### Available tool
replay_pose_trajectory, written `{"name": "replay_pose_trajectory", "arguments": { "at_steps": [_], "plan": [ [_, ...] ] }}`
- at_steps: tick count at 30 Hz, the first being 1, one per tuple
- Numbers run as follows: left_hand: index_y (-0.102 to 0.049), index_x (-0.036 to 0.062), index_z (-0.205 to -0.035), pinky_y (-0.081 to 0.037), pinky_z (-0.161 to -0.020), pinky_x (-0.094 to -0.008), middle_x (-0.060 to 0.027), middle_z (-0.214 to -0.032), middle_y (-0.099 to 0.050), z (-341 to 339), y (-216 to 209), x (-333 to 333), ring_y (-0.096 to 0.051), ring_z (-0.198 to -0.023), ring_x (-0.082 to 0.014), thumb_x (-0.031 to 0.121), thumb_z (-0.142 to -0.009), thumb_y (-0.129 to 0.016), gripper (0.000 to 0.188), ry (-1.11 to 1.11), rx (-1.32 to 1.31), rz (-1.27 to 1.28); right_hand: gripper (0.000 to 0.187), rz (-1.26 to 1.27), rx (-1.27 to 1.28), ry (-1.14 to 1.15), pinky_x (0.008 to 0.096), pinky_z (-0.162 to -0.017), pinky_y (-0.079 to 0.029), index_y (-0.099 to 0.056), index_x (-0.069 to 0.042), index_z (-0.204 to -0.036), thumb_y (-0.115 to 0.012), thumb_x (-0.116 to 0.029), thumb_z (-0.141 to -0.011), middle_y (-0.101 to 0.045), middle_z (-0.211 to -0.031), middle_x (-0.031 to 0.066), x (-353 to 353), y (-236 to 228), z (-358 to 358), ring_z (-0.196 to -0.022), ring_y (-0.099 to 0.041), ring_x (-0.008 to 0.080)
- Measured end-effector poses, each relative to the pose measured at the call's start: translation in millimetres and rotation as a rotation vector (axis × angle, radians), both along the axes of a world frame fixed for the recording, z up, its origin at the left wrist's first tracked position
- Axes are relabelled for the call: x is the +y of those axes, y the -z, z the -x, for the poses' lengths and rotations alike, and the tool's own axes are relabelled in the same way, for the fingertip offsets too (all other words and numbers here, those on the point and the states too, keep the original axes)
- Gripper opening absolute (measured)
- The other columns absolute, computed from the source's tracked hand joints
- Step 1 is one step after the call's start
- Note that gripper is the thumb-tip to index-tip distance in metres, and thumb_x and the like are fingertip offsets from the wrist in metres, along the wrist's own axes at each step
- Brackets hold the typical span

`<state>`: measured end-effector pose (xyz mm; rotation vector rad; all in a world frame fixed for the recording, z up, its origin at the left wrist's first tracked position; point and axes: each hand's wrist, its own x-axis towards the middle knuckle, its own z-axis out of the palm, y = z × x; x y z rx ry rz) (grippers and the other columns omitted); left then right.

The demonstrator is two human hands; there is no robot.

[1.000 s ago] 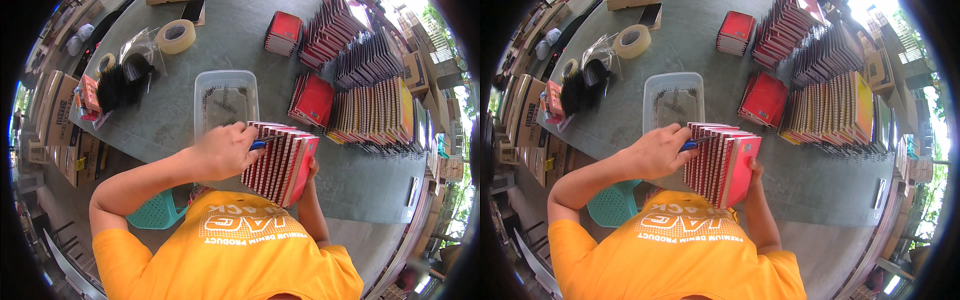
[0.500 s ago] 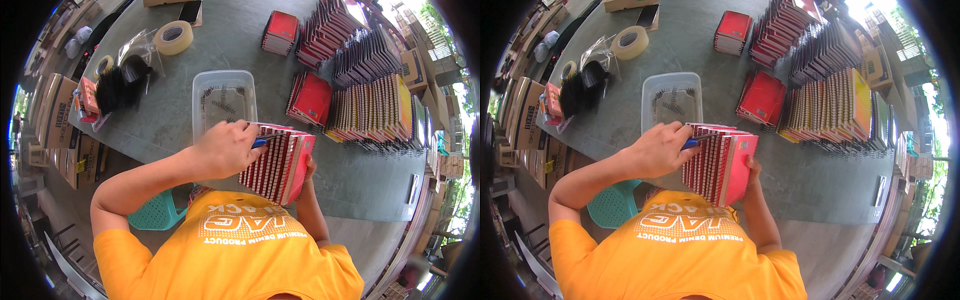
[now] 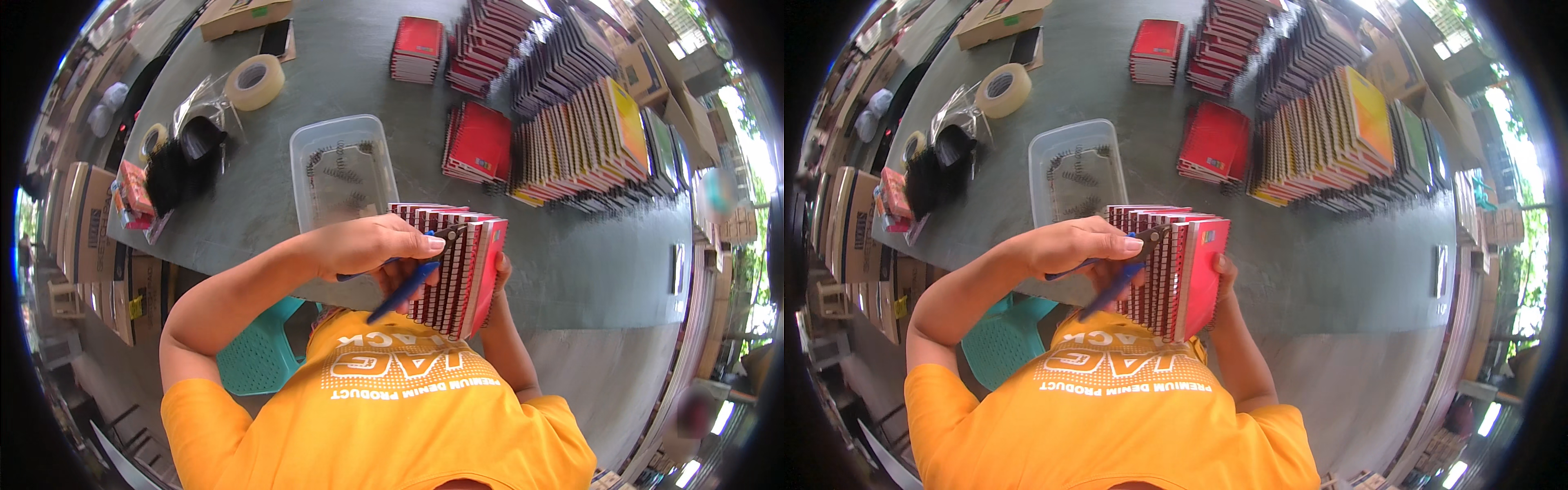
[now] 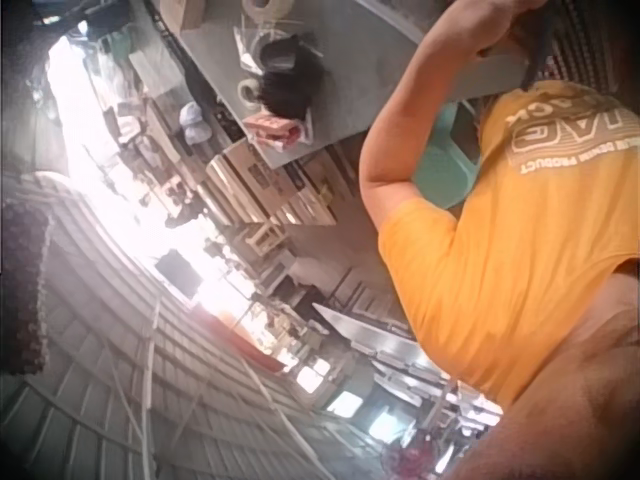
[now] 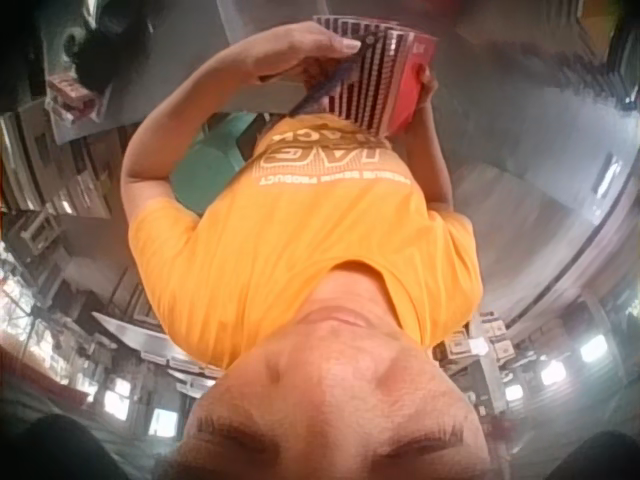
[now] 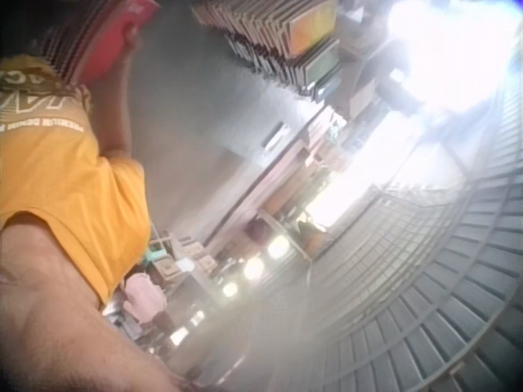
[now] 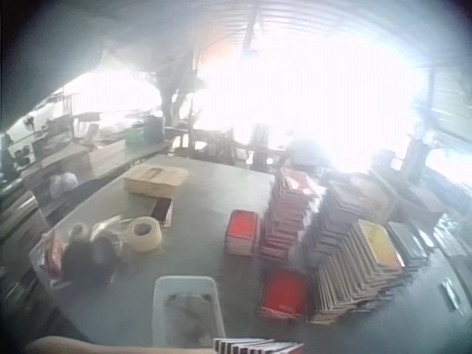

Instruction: The person uses blue-handled pliers to trim the metal spiral coils on red notebooks, then stacks the trimmed notebooks into piles on a workbench.

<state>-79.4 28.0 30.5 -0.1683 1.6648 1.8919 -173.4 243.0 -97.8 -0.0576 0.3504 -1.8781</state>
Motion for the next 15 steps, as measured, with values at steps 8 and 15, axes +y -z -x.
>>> {"name": "replay_pose_trajectory", "arguments": {
  "at_steps": [8,15],
  "plan": [
    [-0.051,-0.0008,-0.096,-0.041,-0.078,-0.0433,-0.0205,-0.086,-0.057,24.0,11.3,45.9,-0.054,-0.086,-0.0367,0.036,-0.087,-0.048,0.038,0.119,0.737,0.988,0.071,-0.208,0.071,0.353,0.0379,-0.079,-0.051,-0.048,0.001,-0.117,-0.06,-0.051,-0.07,-0.058,-0.108,0.0155,49.5,6.1,-30.3,-0.093,-0.059,0.0255],
    [-0.051,0.0011,-0.107,-0.042,-0.082,-0.0408,-0.0207,-0.096,-0.056,86.3,84.7,78.8,-0.054,-0.093,-0.0357,0.046,-0.084,-0.05,0.051,0.256,0.604,0.973,0.065,-0.197,0.015,0.796,0.039,-0.078,-0.053,-0.048,-0.001,-0.117,-0.06,-0.048,-0.074,-0.059,-0.106,0.0144,132.4,14.4,-67.7,-0.091,-0.061,0.0258]
  ]
}}
